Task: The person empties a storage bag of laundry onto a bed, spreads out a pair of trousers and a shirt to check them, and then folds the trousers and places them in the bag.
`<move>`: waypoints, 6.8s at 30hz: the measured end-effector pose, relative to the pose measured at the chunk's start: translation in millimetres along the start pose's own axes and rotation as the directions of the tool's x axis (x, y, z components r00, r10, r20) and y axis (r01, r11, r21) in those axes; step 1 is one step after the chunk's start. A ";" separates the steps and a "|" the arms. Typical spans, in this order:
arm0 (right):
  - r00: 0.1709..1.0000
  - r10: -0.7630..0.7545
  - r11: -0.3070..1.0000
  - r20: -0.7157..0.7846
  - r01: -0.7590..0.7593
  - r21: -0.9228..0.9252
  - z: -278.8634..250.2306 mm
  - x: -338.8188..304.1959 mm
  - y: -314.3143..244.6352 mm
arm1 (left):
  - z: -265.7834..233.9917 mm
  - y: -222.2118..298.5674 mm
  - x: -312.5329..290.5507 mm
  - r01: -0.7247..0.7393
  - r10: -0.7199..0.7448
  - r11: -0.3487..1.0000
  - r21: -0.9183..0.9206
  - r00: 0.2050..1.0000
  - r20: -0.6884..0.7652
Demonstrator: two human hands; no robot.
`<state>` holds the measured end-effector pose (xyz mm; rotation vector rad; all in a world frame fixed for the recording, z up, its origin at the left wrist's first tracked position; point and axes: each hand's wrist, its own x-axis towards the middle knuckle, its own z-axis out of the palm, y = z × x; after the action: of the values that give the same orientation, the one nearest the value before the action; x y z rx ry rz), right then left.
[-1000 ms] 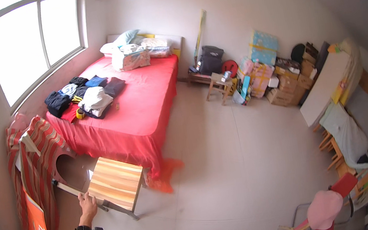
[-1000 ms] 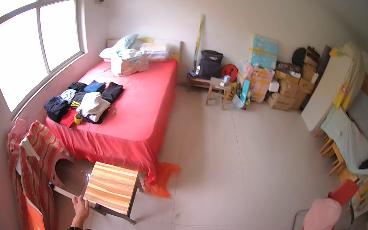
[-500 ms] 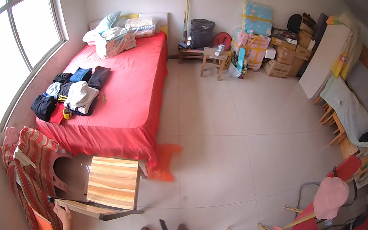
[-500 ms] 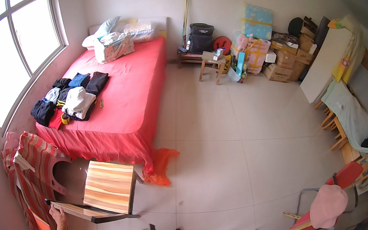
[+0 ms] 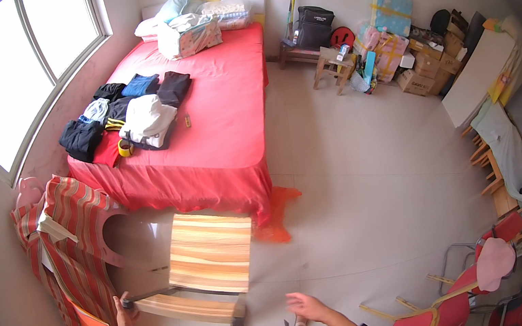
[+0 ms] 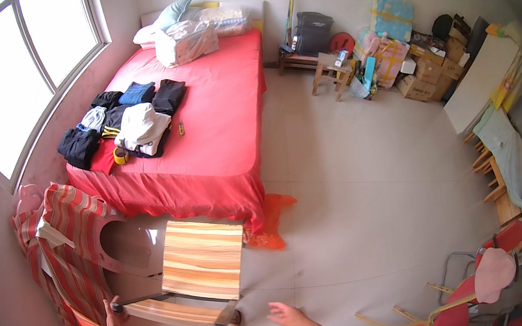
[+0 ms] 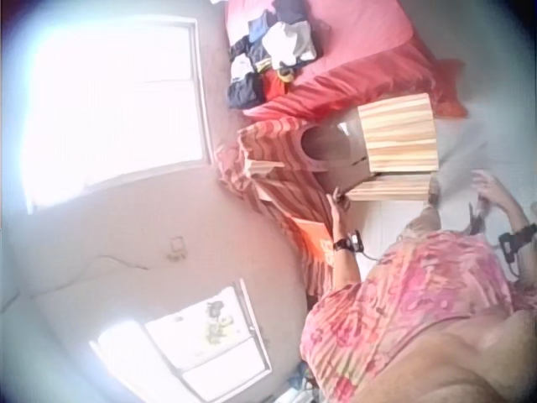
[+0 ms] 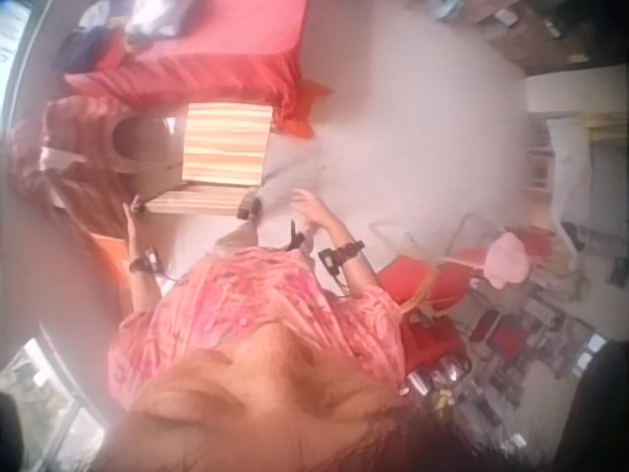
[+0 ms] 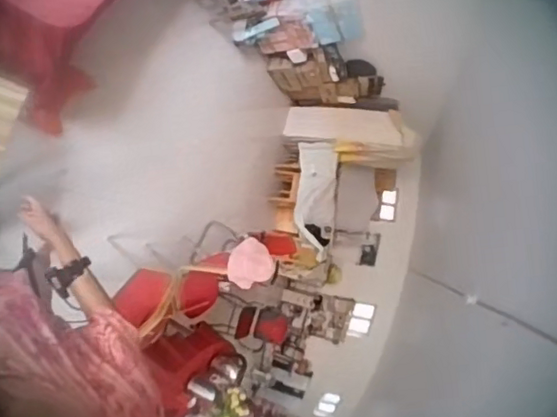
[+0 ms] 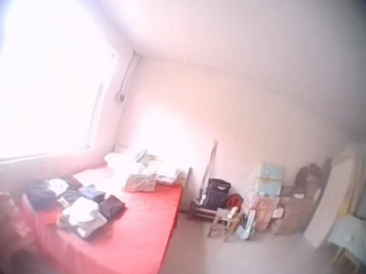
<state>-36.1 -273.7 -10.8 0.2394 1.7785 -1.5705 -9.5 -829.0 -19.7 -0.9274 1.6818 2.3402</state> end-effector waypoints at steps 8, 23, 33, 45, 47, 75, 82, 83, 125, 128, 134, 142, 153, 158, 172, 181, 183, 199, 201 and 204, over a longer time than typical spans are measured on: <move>0.818 -0.465 0.663 0.339 0.576 -0.478 115.2 52.5 -41.0 | 19.8 6.0 32.3 0.006 -0.003 0.999 -0.042 0.996 0.087; 0.858 -0.510 0.776 0.065 0.492 -0.395 71.7 59.6 -123.2 | 110.3 70.9 65.9 -0.288 0.294 0.925 -0.249 0.956 -0.014; 0.820 -0.568 0.785 -0.071 0.514 -0.345 37.2 13.9 -118.9 | 187.5 114.8 64.7 -0.247 0.260 0.950 -0.189 0.965 0.045; 0.883 -0.435 0.890 -0.176 0.392 -0.232 -123.3 -74.8 -130.8 | 376.0 111.6 26.5 -0.163 0.189 0.970 -0.178 0.972 0.139; 0.842 -0.498 0.860 -0.206 0.450 -0.242 -155.0 -87.9 -125.6 | 419.7 107.8 18.7 -0.149 0.183 0.964 -0.221 0.973 0.141; 0.584 -0.376 0.900 -0.720 0.044 -0.435 -591.7 -153.2 -245.5 | 989.6 62.7 128.8 0.312 -0.202 0.943 -0.114 0.811 0.549; 0.713 -0.433 0.858 -0.551 0.140 -0.494 -715.7 -61.7 -303.8 | 1044.1 90.1 203.9 0.261 -0.134 0.940 -0.220 0.876 0.464; 0.731 -0.463 0.845 -0.501 0.194 -0.498 -732.6 -40.7 -316.3 | 1052.3 96.3 218.3 0.236 -0.108 0.940 -0.245 0.890 0.443; 0.333 -0.139 0.469 0.933 0.852 -0.234 -1005.9 624.7 -473.0 | 1196.9 -56.6 431.8 -0.728 0.052 0.635 -0.258 0.374 -0.926; 0.340 -0.059 0.380 0.938 0.877 -0.294 -996.0 615.9 -500.6 | 1185.6 -83.2 430.0 -0.655 0.017 0.729 -0.200 0.310 -0.951; 0.402 -0.062 0.396 0.913 0.850 -0.347 -1000.6 617.1 -503.0 | 1230.2 -54.6 434.5 -0.492 -0.319 0.775 -0.398 0.241 -0.917; 0.524 0.266 0.335 0.809 0.737 -0.588 -1069.2 652.7 -534.5 | 1316.3 -13.0 446.3 -0.345 -0.161 0.685 -0.642 0.788 -0.595; 0.748 0.176 0.324 0.640 0.570 -0.755 -1270.8 837.0 -588.2 | 1379.4 -17.6 507.7 -0.430 -0.216 0.820 -0.378 0.379 -0.900; 0.791 0.215 0.502 0.572 0.413 -0.760 -1334.1 911.0 -638.7 | 1404.9 3.4 535.7 -0.223 -0.388 0.824 -0.520 0.448 -0.806; 0.686 0.293 0.624 0.666 0.391 -0.676 -1173.1 976.7 -758.5 | 1428.9 -24.8 552.6 -0.401 -0.649 0.531 -0.747 0.375 -0.662; 0.486 0.390 0.343 0.782 0.711 -0.614 -978.9 1055.6 -836.9 | 1459.1 -25.3 552.4 -0.488 -0.809 0.437 -0.756 0.154 -0.567; 0.473 0.310 0.351 0.825 0.749 -0.561 -936.7 1073.4 -852.2 | 1466.1 -22.6 553.0 -0.499 -0.844 0.417 -0.760 0.099 -0.527; 0.292 -0.248 0.032 0.924 0.955 -0.293 -615.8 1197.8 -968.5 | 1479.5 96.3 631.7 -0.414 -0.909 0.409 -0.813 -0.109 -0.402; 0.253 -0.353 0.035 0.901 0.966 -0.257 -571.2 1212.3 -992.0 | 1477.2 106.6 641.1 -0.400 -0.913 0.407 -0.821 -0.158 -0.376; 0.265 -0.424 0.020 0.866 0.959 -0.283 -521.0 1226.9 -1018.8 | 1479.4 123.1 651.2 -0.382 -0.915 0.396 -0.835 -0.234 -0.328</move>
<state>-1706.5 -430.0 3.3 -1.8698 1.9182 -0.8734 -1191.9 279.0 25.3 -3.3918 -0.6410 1.3006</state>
